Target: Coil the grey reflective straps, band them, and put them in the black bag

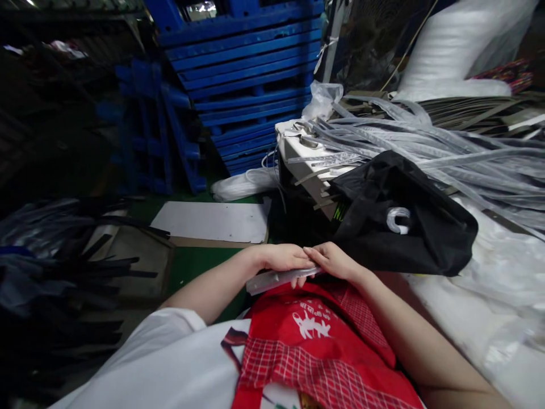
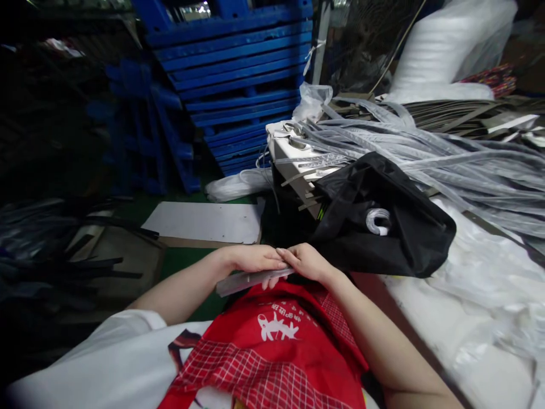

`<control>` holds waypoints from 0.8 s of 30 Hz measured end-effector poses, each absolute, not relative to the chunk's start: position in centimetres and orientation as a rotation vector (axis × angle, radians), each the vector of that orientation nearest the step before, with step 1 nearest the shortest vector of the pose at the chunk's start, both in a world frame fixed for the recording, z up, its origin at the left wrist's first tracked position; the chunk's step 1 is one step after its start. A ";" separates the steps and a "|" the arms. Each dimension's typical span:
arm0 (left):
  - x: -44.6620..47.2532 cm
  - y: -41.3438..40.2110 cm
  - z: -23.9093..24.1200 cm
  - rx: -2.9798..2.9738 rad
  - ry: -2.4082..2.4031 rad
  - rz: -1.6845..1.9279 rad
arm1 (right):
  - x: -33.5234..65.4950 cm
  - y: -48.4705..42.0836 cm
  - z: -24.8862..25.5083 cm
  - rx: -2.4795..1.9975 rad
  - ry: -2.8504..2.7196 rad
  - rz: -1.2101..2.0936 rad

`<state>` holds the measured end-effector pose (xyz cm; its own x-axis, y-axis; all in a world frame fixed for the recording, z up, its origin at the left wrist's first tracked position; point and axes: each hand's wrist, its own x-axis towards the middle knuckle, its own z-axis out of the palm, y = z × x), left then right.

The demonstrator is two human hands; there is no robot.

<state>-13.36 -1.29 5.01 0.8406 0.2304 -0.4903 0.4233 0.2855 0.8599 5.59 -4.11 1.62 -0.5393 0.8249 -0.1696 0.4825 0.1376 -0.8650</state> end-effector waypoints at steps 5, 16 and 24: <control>-16.7 0.1 4.8 1.172 0.429 -0.427 | 8.3 -5.0 0.0 -1.411 -1.883 1.097; -17.8 -0.4 3.2 1.160 0.536 -0.301 | 8.8 -5.7 0.7 -1.336 -2.042 1.269; -17.2 0.2 6.2 1.107 0.557 -0.079 | 9.3 -4.7 1.8 -1.251 -1.931 1.240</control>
<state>-17.24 0.15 6.21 0.8611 0.2106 -0.4628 0.3306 0.4595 0.8244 9.27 -4.70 1.76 -0.4365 0.8983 -0.0510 0.4202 0.1535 -0.8944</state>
